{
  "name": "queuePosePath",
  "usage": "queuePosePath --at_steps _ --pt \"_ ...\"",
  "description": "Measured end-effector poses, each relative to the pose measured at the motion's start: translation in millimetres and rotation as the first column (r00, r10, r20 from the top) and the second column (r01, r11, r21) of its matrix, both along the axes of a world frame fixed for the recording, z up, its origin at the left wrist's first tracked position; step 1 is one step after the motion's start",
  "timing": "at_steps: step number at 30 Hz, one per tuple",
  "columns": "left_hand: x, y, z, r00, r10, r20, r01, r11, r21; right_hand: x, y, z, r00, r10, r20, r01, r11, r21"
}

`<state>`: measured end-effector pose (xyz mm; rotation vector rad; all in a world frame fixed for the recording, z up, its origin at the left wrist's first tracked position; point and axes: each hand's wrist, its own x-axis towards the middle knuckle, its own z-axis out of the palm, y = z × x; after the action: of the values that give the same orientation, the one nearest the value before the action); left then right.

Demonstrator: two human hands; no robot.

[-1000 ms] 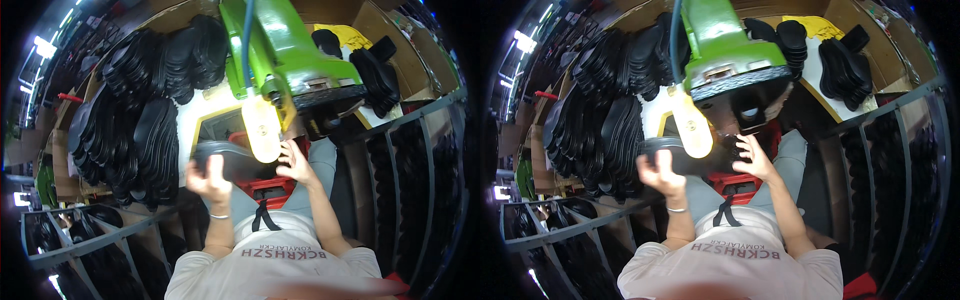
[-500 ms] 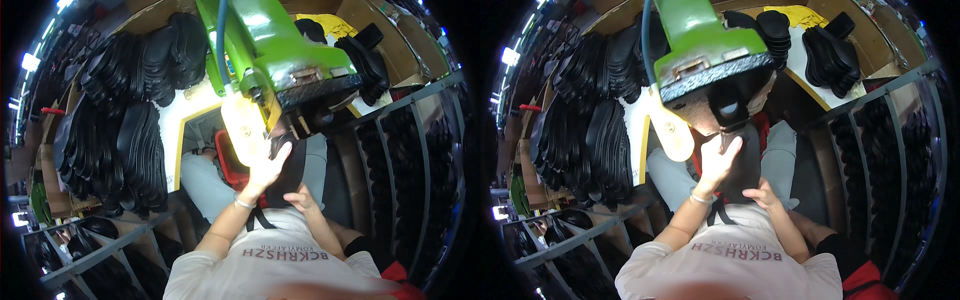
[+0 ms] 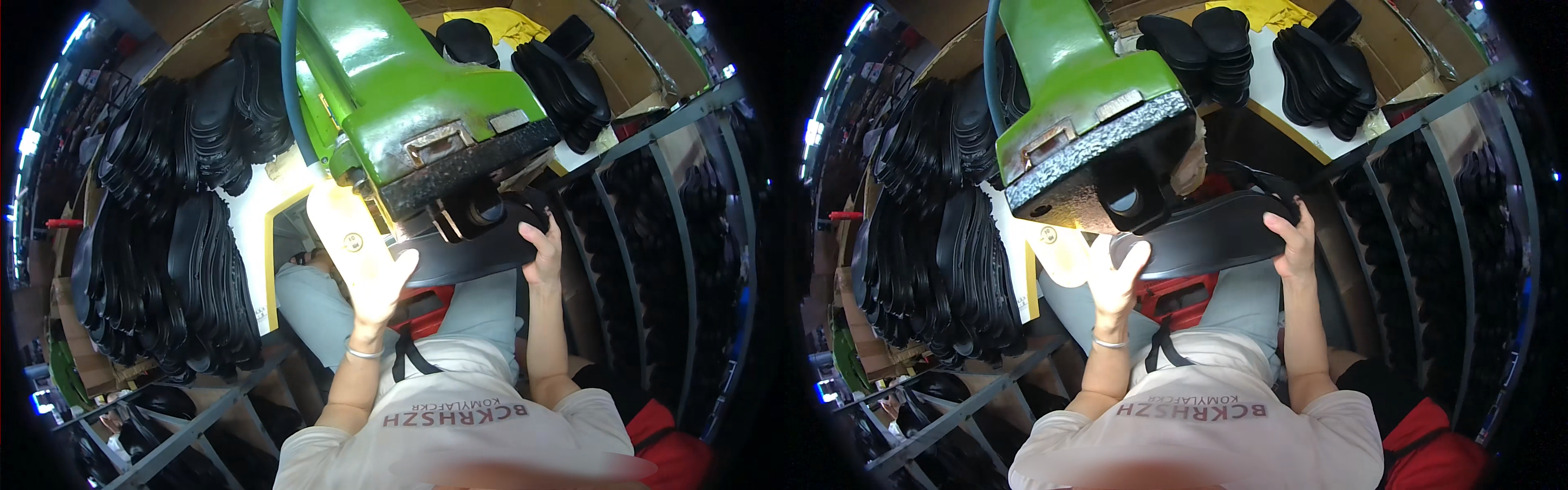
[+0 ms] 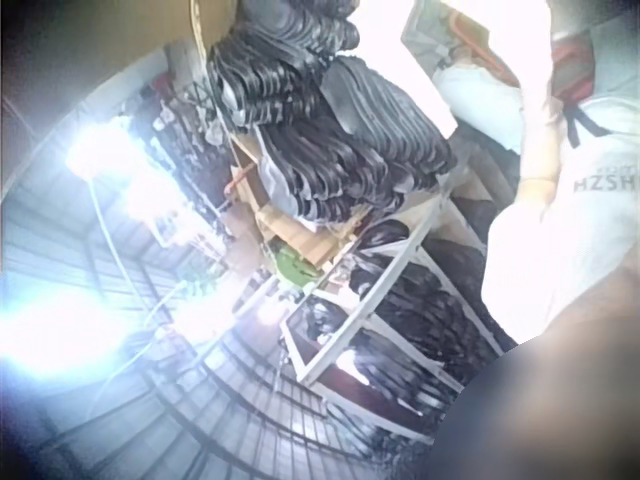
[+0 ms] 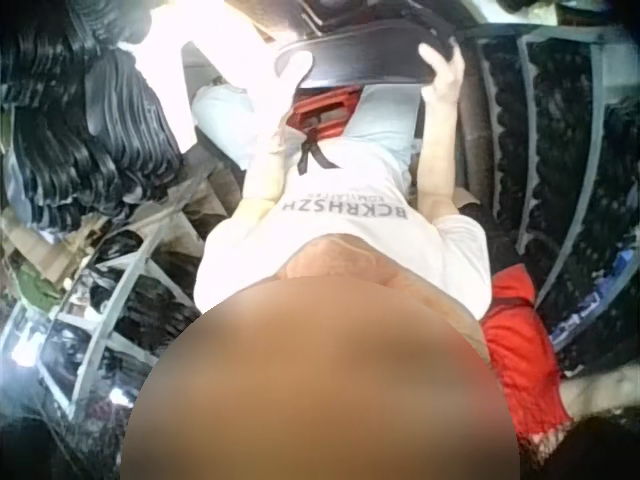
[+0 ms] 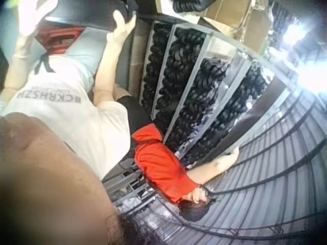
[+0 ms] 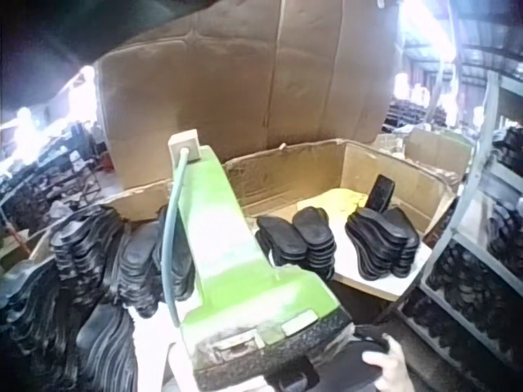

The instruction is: Operating a specialized hydraulic press to shape or bond shoe sole components in a manufacturing assembly line.

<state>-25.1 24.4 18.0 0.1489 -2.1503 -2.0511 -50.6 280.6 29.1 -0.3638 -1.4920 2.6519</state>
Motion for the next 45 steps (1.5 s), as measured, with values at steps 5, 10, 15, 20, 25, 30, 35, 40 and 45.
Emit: queuePosePath --at_steps 5,10,15,20,25,30,35,40,45 --pt "11 -22 15 0.973 0.216 -0.078 -0.152 0.862 0.484 -9 -32 3 0.987 0.16 -0.018 -0.161 0.987 -0.017" --pt "42 -67 1 0.991 0.126 0.034 -0.13 0.923 0.361 -9 -69 19 0.979 0.201 -0.02 -0.2 0.979 0.032" --pt "69 -86 -20 0.925 -0.266 0.27 0.24 0.962 0.128 -19 -90 17 0.959 0.266 -0.093 -0.253 0.959 0.127" --pt "19 -7 2 0.968 -0.23 0.1 0.231 0.973 0.0 -16 -100 18 0.944 0.271 -0.191 -0.212 0.936 0.28" --pt "-2 8 -11 0.961 -0.155 -0.228 0.002 0.83 -0.558 19 -84 -2 0.954 0.269 -0.134 -0.219 0.927 0.304" --pt "12 7 0 0.996 -0.004 -0.092 0.005 1.0 0.005 84 -72 -30 0.772 0.611 0.174 -0.632 0.713 0.305" --pt "-2 8 17 0.989 -0.109 -0.097 0.092 0.982 -0.165 62 -67 -12 0.929 0.364 -0.07 -0.339 0.911 0.236" --pt "3 2 2 0.99 0.008 -0.141 -0.022 0.995 -0.098 3 -84 4 0.949 0.045 -0.311 0.111 0.878 0.466" --pt "31 -15 -20 0.985 0.133 -0.112 -0.142 0.987 -0.08 -1 -118 -9 0.929 0.107 -0.354 0.049 0.913 0.404"
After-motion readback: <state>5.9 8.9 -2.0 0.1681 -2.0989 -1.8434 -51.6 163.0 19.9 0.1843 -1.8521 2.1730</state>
